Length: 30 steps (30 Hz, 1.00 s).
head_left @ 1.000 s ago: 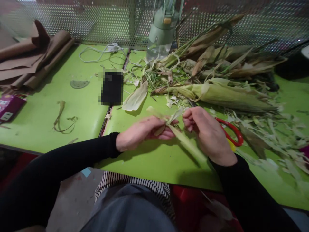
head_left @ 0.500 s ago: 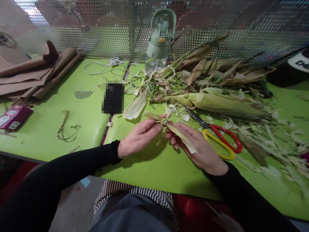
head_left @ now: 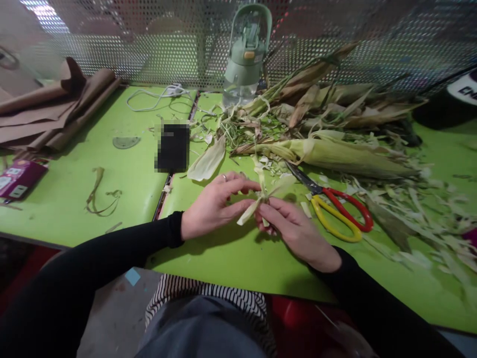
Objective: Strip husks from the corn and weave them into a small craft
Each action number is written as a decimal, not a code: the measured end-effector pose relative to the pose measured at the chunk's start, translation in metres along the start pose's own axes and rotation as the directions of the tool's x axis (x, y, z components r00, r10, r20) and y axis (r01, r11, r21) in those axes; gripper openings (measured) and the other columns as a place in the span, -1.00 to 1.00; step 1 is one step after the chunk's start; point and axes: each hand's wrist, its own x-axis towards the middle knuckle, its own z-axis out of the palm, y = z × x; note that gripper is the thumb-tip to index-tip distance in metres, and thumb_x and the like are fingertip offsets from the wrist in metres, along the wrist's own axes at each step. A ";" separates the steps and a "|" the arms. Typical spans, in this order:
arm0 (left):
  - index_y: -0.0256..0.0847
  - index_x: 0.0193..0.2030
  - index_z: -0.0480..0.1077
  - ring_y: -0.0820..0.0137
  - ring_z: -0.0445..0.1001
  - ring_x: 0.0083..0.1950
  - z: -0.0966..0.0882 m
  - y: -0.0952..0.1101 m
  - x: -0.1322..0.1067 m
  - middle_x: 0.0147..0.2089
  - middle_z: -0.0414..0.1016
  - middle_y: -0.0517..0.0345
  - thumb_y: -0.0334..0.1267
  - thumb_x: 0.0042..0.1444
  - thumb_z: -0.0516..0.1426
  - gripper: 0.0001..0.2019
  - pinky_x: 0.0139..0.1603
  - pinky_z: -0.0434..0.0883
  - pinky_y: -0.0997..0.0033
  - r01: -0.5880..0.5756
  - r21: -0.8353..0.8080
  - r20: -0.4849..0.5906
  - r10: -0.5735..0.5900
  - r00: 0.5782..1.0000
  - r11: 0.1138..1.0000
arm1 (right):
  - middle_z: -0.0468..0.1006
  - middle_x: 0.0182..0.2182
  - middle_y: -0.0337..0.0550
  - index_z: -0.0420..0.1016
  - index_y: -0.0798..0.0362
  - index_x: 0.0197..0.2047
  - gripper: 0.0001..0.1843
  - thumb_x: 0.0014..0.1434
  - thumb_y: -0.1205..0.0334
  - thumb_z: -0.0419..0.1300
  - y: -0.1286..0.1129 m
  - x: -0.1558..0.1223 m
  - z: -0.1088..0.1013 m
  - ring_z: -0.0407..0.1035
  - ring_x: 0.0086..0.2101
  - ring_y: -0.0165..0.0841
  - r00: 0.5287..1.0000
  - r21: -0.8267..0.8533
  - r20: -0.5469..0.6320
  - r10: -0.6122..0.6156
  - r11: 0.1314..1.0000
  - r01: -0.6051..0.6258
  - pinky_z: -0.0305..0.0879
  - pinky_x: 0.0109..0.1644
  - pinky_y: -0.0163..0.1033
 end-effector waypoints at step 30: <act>-0.28 -0.24 0.37 0.62 0.34 -0.50 0.007 0.014 -0.002 -0.47 0.36 0.30 0.06 0.14 0.28 -0.60 -0.46 0.36 0.61 0.580 -0.647 0.479 -0.329 0.814 0.495 | 0.42 -0.57 -0.25 0.32 0.00 -0.47 -0.68 0.35 0.36 0.01 0.002 -0.015 0.006 0.29 -0.50 -0.41 0.677 -0.814 0.332 -0.656 0.164 0.558 0.19 -0.36 -0.24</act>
